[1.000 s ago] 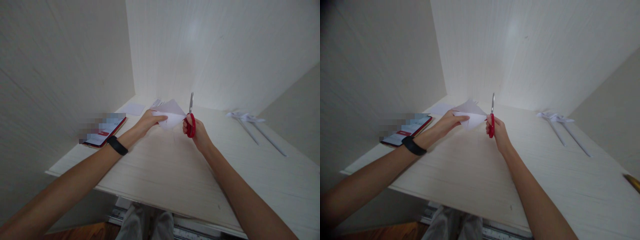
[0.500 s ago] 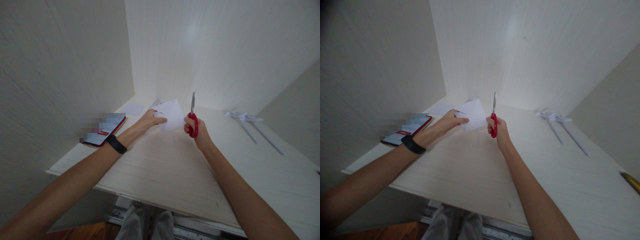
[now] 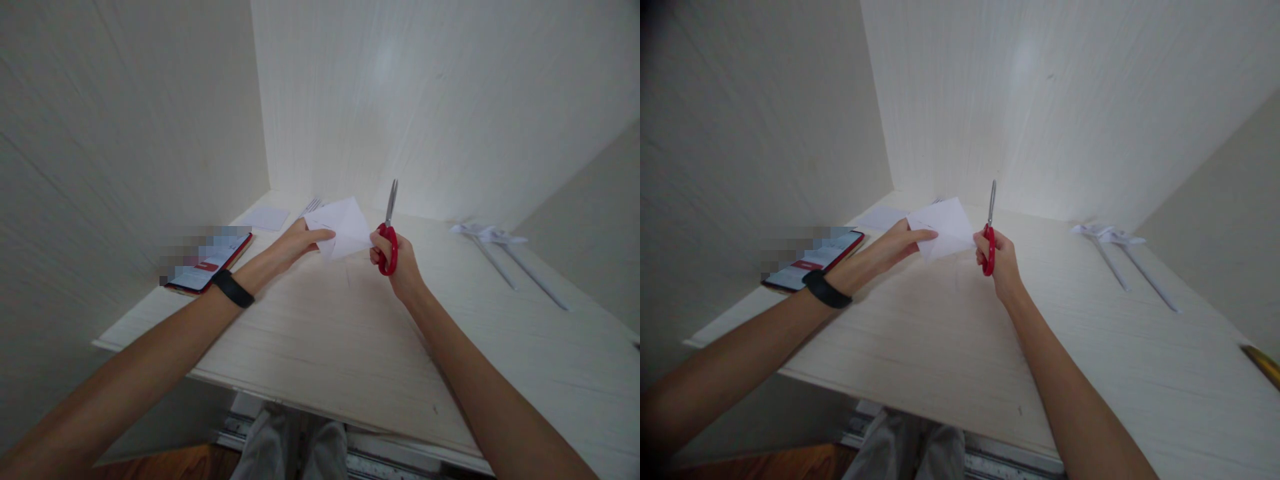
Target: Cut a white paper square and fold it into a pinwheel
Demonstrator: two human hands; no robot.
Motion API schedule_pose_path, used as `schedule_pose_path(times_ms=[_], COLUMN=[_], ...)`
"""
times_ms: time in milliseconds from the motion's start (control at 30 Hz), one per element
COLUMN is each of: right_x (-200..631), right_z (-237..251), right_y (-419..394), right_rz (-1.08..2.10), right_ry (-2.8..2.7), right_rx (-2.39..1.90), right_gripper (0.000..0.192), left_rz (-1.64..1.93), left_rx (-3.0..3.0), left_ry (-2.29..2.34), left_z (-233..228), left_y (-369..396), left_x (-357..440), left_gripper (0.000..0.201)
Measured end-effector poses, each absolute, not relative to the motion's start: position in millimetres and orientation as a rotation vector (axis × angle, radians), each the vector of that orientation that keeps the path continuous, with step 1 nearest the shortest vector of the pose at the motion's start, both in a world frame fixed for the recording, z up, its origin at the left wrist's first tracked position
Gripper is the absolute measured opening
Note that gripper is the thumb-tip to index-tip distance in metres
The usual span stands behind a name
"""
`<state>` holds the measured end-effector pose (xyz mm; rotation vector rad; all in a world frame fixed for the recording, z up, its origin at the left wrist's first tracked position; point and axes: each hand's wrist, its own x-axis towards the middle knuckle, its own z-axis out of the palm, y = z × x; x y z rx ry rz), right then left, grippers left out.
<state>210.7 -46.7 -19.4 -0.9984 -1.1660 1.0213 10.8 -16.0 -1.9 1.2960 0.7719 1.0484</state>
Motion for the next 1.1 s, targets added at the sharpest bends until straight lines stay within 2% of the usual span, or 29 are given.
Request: schedule_pose_path(times_ms=[833,1100], right_x=[210.3,211.5], right_z=[-17.7,-7.4], right_y=[-47.7,-53.6], right_rz=[0.988,0.954], right_ry=[-1.176,-1.097], right_rx=[-1.025,-1.014], right_gripper=[0.022,0.045], left_rz=[1.058,1.166], left_rx=[1.349,1.355], left_ry=[0.777,0.794], left_z=[-0.4,-2.0], left_y=[-16.1,-13.0], left_x=[11.4,7.7], left_gripper=[0.051,0.049])
